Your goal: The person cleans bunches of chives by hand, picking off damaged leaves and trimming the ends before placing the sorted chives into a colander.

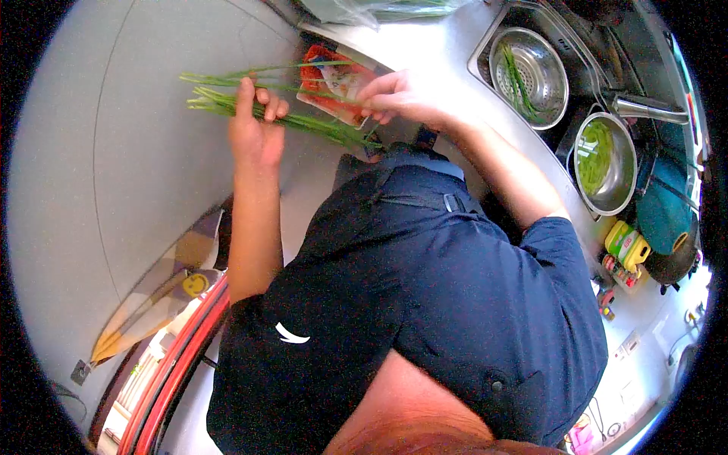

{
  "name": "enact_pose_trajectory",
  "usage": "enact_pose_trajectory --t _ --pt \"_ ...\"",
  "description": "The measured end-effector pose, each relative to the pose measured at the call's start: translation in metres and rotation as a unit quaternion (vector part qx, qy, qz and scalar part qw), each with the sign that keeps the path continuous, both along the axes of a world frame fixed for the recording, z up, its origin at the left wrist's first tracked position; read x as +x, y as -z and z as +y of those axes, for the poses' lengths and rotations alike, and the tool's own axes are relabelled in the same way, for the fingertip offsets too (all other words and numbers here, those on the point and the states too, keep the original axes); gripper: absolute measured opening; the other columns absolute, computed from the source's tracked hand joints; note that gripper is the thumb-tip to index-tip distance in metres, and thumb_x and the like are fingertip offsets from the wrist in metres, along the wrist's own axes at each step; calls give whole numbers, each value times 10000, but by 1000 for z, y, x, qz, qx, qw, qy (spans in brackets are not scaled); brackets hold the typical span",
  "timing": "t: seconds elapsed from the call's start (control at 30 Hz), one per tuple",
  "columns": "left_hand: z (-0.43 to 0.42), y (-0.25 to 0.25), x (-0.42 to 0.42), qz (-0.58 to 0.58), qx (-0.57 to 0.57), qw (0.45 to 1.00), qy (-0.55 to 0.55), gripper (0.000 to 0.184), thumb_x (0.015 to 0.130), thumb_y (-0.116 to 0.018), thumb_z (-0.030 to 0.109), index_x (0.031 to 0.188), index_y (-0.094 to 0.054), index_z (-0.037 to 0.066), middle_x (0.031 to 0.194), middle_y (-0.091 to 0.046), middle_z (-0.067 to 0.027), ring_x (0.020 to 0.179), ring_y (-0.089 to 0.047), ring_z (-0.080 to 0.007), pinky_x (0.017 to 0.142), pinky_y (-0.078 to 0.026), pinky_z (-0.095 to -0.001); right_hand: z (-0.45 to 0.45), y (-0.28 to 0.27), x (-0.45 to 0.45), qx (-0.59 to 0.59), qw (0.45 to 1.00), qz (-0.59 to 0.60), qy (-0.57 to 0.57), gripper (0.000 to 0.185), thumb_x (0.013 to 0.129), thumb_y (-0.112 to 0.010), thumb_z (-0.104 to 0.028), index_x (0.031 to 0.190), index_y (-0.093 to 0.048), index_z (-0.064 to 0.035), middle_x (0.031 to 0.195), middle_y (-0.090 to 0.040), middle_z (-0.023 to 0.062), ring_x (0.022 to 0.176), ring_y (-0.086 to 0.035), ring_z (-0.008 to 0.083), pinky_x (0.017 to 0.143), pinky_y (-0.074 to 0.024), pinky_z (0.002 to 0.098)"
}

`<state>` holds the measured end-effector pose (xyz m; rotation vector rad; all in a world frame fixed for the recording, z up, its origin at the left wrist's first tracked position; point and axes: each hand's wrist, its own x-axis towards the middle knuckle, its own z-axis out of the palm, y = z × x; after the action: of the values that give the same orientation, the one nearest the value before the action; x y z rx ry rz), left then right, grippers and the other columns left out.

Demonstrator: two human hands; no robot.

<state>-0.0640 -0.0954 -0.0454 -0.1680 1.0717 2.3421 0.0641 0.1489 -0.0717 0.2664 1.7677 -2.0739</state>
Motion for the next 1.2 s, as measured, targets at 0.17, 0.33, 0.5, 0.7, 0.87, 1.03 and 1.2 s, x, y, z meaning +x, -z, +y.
enact_pose_trajectory --t 0.17,0.33,0.5,0.7,0.87,1.03,1.2 --pt "-5 0 3 2 -22 999 -23 178 981 -614 251 1076 -593 102 739 -506 11 598 -390 -113 621 -358 -297 1 30 -13 153 987 42 -18 243 882 -625 -190 1067 -721 -64 918 -732 67 796 -685 171 752 -554 312" --pt "-22 1 2 5 -65 996 -62 161 980 -614 239 1058 -594 99 736 -510 3 603 -391 -124 617 -361 -309 -2 119 -60 399 910 102 -42 355 763 -696 -292 1101 -739 -194 933 -719 137 782 -684 279 777 -544 369" --pt "-32 -5 7 21 -100 992 -76 153 980 -614 235 1040 -591 96 734 -515 -1 603 -394 -133 618 -368 -324 -15 136 -89 545 818 89 -160 429 753 -671 -359 1153 -713 -211 950 -714 148 857 -679 343 814 -543 415" --pt "-41 -5 10 18 -106 990 -88 151 978 -616 229 1036 -589 93 731 -530 -7 599 -406 -136 616 -377 -332 -20 111 -84 493 859 112 -84 213 847 -626 -271 995 -705 -140 880 -709 155 849 -685 357 769 -546 444" --pt "-41 -10 14 30 -122 987 -102 135 972 -627 214 1000 -573 93 714 -543 -22 578 -419 -146 599 -384 -335 -26 128 -83 555 808 79 -184 359 772 -664 -266 1125 -720 -230 1006 -712 105 898 -683 310 799 -546 449" --pt "-52 -8 34 -10 -158 978 -136 127 977 -615 193 994 -558 81 701 -538 -42 573 -427 -156 586 -387 -343 -49 215 -69 625 690 333 -153 508 786 -654 -124 1287 -569 -111 1278 -543 231 961 -645 365 761 -559 427" --pt "-72 3 48 -54 -157 974 -157 118 979 -604 170 1007 -543 72 685 -518 -41 569 -434 -162 576 -386 -352 -69 282 -94 879 266 394 -28 382 801 -653 -175 1182 -668 -146 1284 -564 261 929 -663 373 783 -561 447"
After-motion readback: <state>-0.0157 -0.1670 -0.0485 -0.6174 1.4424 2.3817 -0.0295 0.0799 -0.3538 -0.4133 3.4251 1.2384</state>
